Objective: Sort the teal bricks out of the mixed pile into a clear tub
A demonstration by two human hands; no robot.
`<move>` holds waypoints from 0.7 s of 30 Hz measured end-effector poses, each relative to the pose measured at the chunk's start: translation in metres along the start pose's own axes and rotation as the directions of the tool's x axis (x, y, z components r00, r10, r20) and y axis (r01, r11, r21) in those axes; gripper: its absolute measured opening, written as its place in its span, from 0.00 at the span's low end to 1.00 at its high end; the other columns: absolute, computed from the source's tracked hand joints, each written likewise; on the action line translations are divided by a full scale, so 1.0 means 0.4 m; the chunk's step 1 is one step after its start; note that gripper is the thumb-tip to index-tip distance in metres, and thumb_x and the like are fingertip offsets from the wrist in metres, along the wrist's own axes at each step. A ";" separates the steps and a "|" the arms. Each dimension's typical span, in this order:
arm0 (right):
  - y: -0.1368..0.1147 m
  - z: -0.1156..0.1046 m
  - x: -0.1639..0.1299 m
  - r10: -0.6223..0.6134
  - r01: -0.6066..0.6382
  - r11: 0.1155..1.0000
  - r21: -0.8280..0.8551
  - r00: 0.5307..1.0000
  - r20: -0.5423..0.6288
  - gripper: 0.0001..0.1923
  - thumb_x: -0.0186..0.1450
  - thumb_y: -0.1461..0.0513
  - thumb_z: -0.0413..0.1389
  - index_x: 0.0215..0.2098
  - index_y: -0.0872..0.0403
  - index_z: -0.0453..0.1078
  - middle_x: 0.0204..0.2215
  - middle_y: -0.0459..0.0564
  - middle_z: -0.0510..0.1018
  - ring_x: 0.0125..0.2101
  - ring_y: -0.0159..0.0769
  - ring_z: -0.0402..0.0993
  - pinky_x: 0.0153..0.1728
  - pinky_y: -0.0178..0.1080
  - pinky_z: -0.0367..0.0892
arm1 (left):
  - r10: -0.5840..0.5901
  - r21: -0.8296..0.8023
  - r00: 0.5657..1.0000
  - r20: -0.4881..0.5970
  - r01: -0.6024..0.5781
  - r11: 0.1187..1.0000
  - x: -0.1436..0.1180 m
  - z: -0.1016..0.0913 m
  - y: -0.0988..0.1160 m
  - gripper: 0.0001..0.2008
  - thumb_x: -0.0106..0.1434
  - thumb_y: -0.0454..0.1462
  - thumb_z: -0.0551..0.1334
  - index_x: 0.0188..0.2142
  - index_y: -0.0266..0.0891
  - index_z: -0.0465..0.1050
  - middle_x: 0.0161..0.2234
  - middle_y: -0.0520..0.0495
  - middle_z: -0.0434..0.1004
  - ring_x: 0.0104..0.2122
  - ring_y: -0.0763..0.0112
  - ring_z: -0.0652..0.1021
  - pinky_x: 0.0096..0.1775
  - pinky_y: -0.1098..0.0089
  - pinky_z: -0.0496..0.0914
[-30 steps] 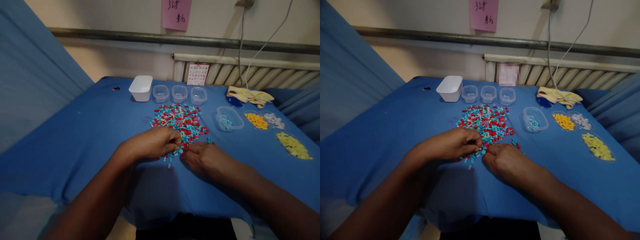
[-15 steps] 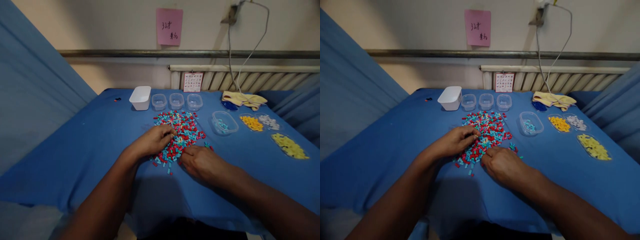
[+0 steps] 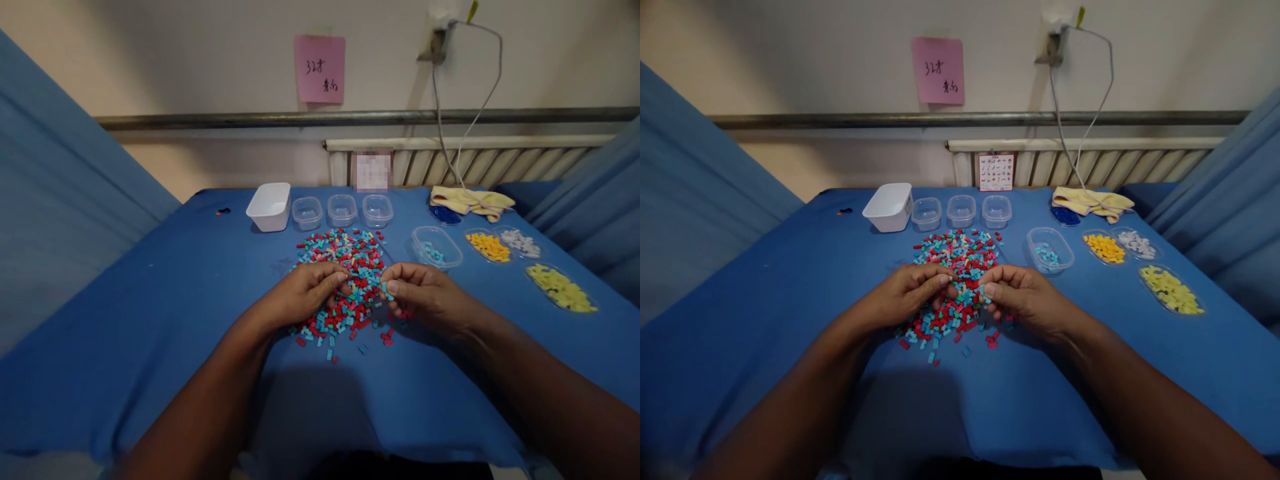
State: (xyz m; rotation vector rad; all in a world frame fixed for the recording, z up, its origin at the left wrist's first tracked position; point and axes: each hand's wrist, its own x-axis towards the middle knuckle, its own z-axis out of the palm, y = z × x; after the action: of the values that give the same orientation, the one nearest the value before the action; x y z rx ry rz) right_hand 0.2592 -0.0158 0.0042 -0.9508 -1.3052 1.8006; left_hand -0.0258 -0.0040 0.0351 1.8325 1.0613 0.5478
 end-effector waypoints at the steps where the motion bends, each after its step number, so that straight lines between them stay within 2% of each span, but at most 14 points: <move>1: -0.008 -0.006 -0.001 -0.027 0.026 0.999 -0.025 0.999 -0.027 0.23 0.65 0.46 0.75 0.44 0.53 0.79 0.26 0.44 0.78 0.24 0.30 0.72 0.26 0.34 0.66 | 0.006 0.008 1.000 0.013 -0.007 1.000 0.000 -0.002 -0.001 0.24 0.81 0.54 0.57 0.42 0.38 0.79 0.30 0.50 0.77 0.29 0.71 0.74 0.34 0.69 0.69; 3: -0.029 -0.027 -0.004 -0.150 0.133 0.980 -0.147 0.982 -0.116 0.21 0.66 0.46 0.74 0.43 0.52 0.80 0.28 0.45 0.79 0.25 0.32 0.72 0.28 0.36 0.69 | 0.046 0.046 0.999 0.022 -0.047 0.998 0.001 -0.006 -0.006 0.23 0.81 0.52 0.58 0.39 0.38 0.80 0.29 0.50 0.75 0.29 0.71 0.73 0.34 0.69 0.67; 4: -0.039 -0.042 -0.005 -0.240 0.196 0.951 -0.238 0.955 -0.171 0.20 0.66 0.46 0.74 0.43 0.52 0.80 0.29 0.46 0.80 0.27 0.33 0.74 0.30 0.38 0.70 | 0.078 0.076 0.997 0.017 -0.079 0.994 0.001 -0.008 -0.010 0.22 0.80 0.51 0.59 0.39 0.38 0.80 0.30 0.50 0.76 0.30 0.70 0.73 0.35 0.68 0.68; 6: -0.056 -0.081 -0.005 -0.425 0.277 0.852 -0.445 0.862 -0.276 0.17 0.68 0.47 0.72 0.43 0.51 0.81 0.31 0.48 0.82 0.30 0.36 0.76 0.33 0.40 0.72 | 0.134 0.139 0.991 -0.014 -0.130 0.982 0.002 -0.010 -0.018 0.17 0.79 0.46 0.61 0.40 0.39 0.82 0.34 0.48 0.80 0.35 0.68 0.77 0.41 0.67 0.71; 9: -0.063 -0.147 -0.003 -0.609 0.200 0.659 -0.725 0.708 -0.358 0.14 0.71 0.49 0.67 0.45 0.50 0.82 0.31 0.49 0.83 0.30 0.39 0.77 0.34 0.41 0.73 | 0.156 0.209 0.986 -0.063 -0.140 0.968 0.002 -0.009 -0.026 0.10 0.76 0.40 0.64 0.43 0.40 0.85 0.40 0.46 0.83 0.41 0.66 0.80 0.47 0.65 0.73; 11: -0.057 -0.187 -0.001 -0.686 0.107 0.516 -0.850 0.646 -0.335 0.13 0.72 0.51 0.65 0.46 0.51 0.83 0.32 0.51 0.84 0.31 0.41 0.79 0.35 0.42 0.74 | 0.159 0.239 0.985 -0.069 -0.139 0.961 0.003 -0.007 -0.029 0.10 0.75 0.39 0.64 0.43 0.40 0.85 0.41 0.45 0.84 0.41 0.66 0.81 0.47 0.65 0.73; 13: -0.047 -0.220 0.002 -0.727 0.043 0.411 -0.911 0.618 -0.299 0.12 0.73 0.53 0.63 0.48 0.50 0.83 0.35 0.52 0.86 0.34 0.42 0.81 0.38 0.43 0.75 | 0.174 0.262 0.984 -0.046 -0.157 0.952 0.004 -0.007 -0.030 0.11 0.76 0.39 0.63 0.43 0.41 0.86 0.41 0.45 0.85 0.42 0.64 0.82 0.48 0.64 0.74; 15: -0.039 -0.246 0.008 -0.746 0.010 0.355 -0.935 0.605 -0.276 0.12 0.74 0.53 0.62 0.49 0.50 0.83 0.38 0.53 0.87 0.36 0.45 0.83 0.40 0.45 0.76 | 0.182 0.277 0.983 -0.025 -0.168 0.946 0.006 -0.010 -0.030 0.12 0.76 0.40 0.62 0.46 0.42 0.87 0.44 0.44 0.87 0.45 0.62 0.83 0.51 0.62 0.75; 18: -0.037 -0.269 0.021 -0.745 -0.026 0.281 -0.959 0.624 -0.236 0.11 0.74 0.57 0.60 0.49 0.50 0.83 0.44 0.57 0.89 0.43 0.51 0.85 0.47 0.51 0.77 | 0.159 0.273 0.987 -0.033 -0.144 0.951 0.009 -0.016 -0.031 0.15 0.77 0.44 0.61 0.50 0.45 0.89 0.47 0.44 0.88 0.48 0.59 0.85 0.54 0.59 0.76; 21: -0.046 -0.265 0.034 -0.743 -0.048 0.256 -0.965 0.630 -0.228 0.14 0.74 0.61 0.58 0.53 0.52 0.84 0.50 0.62 0.88 0.50 0.55 0.84 0.54 0.56 0.76 | 0.122 0.239 0.987 -0.103 -0.095 0.966 0.016 -0.019 -0.038 0.16 0.75 0.48 0.64 0.52 0.48 0.89 0.44 0.46 0.89 0.41 0.60 0.84 0.44 0.64 0.78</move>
State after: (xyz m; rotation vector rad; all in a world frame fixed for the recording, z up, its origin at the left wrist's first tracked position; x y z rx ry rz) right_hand 0.3469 0.0471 -0.0036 -1.4734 -1.8050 -0.0119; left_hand -0.0345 0.0081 0.0249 2.0958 1.1475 0.6232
